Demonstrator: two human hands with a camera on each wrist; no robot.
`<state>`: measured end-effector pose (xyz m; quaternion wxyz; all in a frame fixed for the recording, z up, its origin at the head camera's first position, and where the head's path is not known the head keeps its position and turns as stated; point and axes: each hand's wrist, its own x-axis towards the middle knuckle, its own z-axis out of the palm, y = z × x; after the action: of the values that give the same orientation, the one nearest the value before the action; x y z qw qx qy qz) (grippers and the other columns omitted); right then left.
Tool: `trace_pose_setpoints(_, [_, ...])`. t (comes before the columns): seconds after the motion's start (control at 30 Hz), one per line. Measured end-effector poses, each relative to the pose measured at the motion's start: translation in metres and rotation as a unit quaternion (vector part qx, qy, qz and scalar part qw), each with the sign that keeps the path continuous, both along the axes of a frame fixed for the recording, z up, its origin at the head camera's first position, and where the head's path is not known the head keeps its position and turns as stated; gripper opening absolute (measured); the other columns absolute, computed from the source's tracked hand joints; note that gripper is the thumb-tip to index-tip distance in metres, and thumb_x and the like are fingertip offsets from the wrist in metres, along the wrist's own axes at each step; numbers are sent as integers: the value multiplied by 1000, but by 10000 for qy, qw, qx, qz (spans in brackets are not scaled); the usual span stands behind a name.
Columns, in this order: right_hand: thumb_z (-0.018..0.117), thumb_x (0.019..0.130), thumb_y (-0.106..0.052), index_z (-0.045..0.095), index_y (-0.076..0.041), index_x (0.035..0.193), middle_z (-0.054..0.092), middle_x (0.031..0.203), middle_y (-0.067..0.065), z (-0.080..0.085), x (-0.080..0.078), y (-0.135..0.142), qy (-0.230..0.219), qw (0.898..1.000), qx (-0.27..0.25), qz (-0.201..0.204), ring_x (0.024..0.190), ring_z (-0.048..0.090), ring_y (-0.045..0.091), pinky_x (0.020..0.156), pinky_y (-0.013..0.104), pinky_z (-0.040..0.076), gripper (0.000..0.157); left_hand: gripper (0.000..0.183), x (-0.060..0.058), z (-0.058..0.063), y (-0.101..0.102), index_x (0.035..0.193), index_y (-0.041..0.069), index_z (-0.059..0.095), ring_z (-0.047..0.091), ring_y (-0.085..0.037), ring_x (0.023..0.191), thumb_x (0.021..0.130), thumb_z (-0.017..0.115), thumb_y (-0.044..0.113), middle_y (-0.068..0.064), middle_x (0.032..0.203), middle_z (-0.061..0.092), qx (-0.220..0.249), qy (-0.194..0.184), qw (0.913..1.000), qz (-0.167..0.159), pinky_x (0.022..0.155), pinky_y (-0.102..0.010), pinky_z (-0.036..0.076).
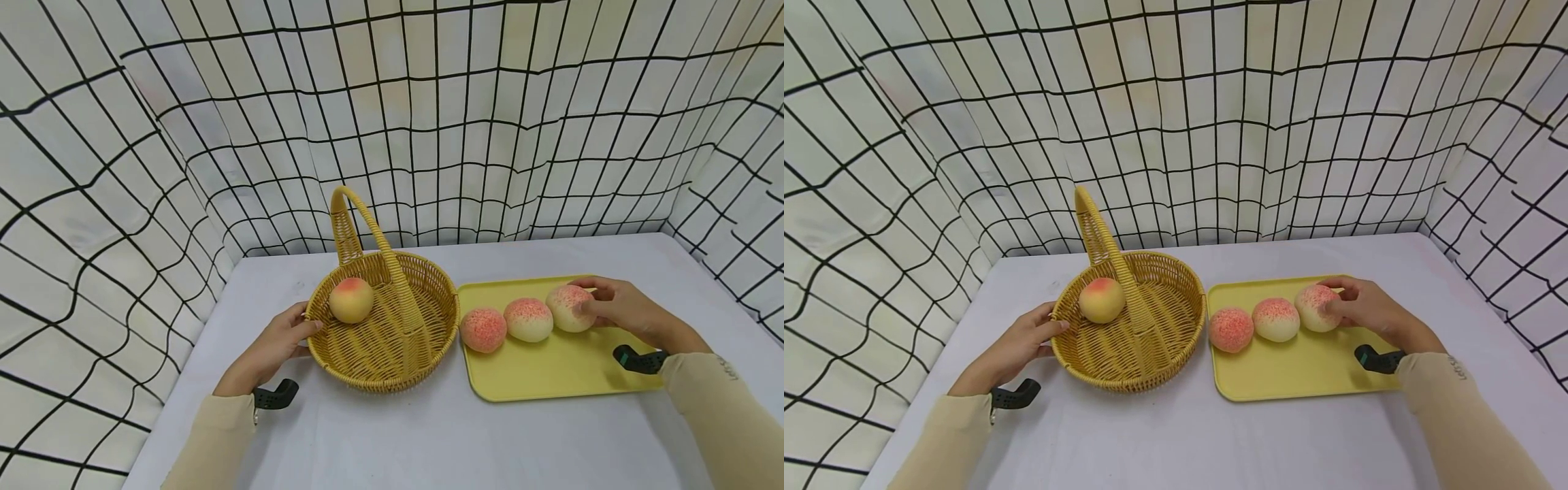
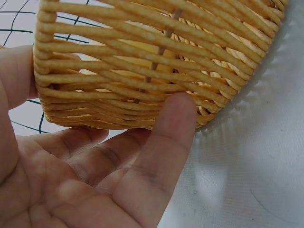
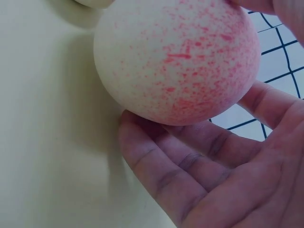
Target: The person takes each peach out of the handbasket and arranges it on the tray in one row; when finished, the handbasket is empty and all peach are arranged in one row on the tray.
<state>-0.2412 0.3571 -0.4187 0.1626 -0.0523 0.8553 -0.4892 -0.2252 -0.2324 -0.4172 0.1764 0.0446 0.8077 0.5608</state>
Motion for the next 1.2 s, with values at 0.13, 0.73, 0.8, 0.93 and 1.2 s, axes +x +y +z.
trace_pose_setpoints(0.13, [69,100,-26,41,1,155,59,129,23,2,2,-2,6,10000,42,8,100,65,14,85,30,59,67,59,0,0,0,161,-1,29,59,-36,130,109,50,18,-28,154,46,50,-2,10000,-3,98,-46,58])
trace_pose_setpoints(0.73, [70,98,-24,42,2,154,56,131,25,2,3,-6,102,9991,409,87,100,63,19,83,32,61,68,61,-1,0,-1,162,0,26,58,-36,130,110,51,20,-28,155,46,19,9,10000,-51,98,-45,59])
trace_pose_setpoints(0.8, [70,98,-24,41,2,155,54,133,27,2,4,-6,57,9993,358,109,100,63,19,83,32,61,69,61,-1,0,-1,162,0,26,58,-36,130,110,50,19,-28,154,46,24,17,10000,-48,98,-45,59])
trace_pose_setpoints(0.93, [71,98,-25,41,2,155,50,139,30,3,5,-6,25,9993,349,128,102,62,20,84,32,61,69,60,-1,0,0,162,0,27,59,-36,129,110,49,18,-28,154,46,22,18,10000,-36,98,-45,59])
trace_pose_setpoints(1.2, [70,98,-24,43,3,154,52,137,29,1,3,-7,203,9985,492,149,102,61,21,82,31,62,68,60,0,0,0,162,0,27,59,-36,129,110,50,19,-27,155,45,6,-6,10000,4,98,-45,59])
